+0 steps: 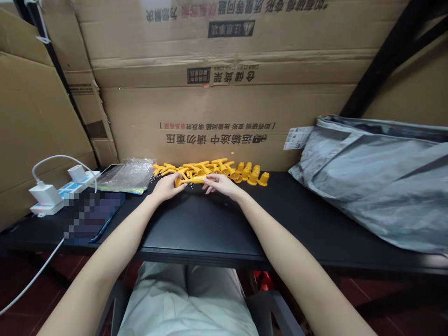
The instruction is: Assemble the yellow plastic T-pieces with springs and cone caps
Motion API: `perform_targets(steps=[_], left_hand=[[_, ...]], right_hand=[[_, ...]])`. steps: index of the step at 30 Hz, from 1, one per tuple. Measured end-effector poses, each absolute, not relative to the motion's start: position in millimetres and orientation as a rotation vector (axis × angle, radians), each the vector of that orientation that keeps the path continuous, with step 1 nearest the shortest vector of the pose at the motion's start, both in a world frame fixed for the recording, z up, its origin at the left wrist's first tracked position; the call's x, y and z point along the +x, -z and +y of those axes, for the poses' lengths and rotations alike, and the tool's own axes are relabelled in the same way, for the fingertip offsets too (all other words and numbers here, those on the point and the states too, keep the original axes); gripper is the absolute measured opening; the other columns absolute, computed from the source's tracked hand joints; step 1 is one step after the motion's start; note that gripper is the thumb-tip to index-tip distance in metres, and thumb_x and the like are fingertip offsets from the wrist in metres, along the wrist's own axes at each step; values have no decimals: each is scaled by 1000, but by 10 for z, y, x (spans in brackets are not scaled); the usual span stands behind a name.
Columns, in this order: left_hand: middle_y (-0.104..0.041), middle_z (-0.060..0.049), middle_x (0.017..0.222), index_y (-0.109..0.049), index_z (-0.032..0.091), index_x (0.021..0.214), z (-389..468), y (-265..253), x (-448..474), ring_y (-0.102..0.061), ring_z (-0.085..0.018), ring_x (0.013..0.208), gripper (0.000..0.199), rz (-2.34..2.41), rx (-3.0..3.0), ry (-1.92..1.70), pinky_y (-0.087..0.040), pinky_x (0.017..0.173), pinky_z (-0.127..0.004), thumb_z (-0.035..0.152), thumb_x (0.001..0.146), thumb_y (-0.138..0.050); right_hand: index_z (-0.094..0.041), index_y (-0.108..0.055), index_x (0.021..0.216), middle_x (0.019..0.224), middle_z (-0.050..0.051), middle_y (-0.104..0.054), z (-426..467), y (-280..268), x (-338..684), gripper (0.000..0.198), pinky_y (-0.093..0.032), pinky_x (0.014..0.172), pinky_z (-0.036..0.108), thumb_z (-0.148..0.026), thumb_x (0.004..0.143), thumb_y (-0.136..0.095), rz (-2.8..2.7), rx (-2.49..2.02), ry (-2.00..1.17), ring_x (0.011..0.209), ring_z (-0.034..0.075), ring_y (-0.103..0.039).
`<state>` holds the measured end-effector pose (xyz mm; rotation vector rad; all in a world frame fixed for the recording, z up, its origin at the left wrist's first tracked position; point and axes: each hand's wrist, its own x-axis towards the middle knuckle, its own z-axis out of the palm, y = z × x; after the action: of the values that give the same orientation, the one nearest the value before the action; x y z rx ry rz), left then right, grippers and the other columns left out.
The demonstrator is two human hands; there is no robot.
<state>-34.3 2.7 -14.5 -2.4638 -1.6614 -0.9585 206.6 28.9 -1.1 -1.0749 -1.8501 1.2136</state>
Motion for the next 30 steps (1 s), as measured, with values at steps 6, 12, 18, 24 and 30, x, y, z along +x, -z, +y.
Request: perform_targets(steps=[6,12,18,24,30], left_hand=[[-64,-1,74,-61,21,102,28,153,-344,-61,-17,71,31,-1679,-2458,945,-43,66,-27,46,87,-51],[-64,-1,74,-61,21,101,33,160,-351,-60,-17,71,30,-1681,-2448,957,-43,66,-27,45,86,-52],[-63,-1,74,-61,20,101,25,153,-344,-58,-17,68,31,-1681,-2452,954,-42,65,-26,46,86,-51],[-62,-1,71,-60,20,101,18,146,-339,-57,-16,66,32,-1693,-2463,965,-41,64,-26,46,86,-51],[-62,-1,71,-61,19,101,11,136,-333,-58,-17,67,31,-1690,-2456,953,-42,66,-27,44,85,-53]], right_hand=[[-13,-58,119,81,5,-72,261,-21,2061,32,-50,56,18,-29,91,-60,-1815,-1087,-1259,58,10,-66],[-15,-45,132,84,5,-73,295,25,2095,52,-54,63,23,-24,86,-66,-1843,-989,-1304,63,12,-69],[-16,-48,125,82,5,-73,324,52,2082,38,-55,63,24,-23,89,-61,-1841,-1007,-1282,61,12,-68],[-15,-51,120,76,3,-73,295,33,2072,34,-53,59,22,-21,89,-62,-1795,-1022,-1288,59,12,-68],[-14,-55,110,71,3,-72,293,36,2057,29,-52,55,22,-31,89,-64,-1782,-1036,-1277,55,12,-66]])
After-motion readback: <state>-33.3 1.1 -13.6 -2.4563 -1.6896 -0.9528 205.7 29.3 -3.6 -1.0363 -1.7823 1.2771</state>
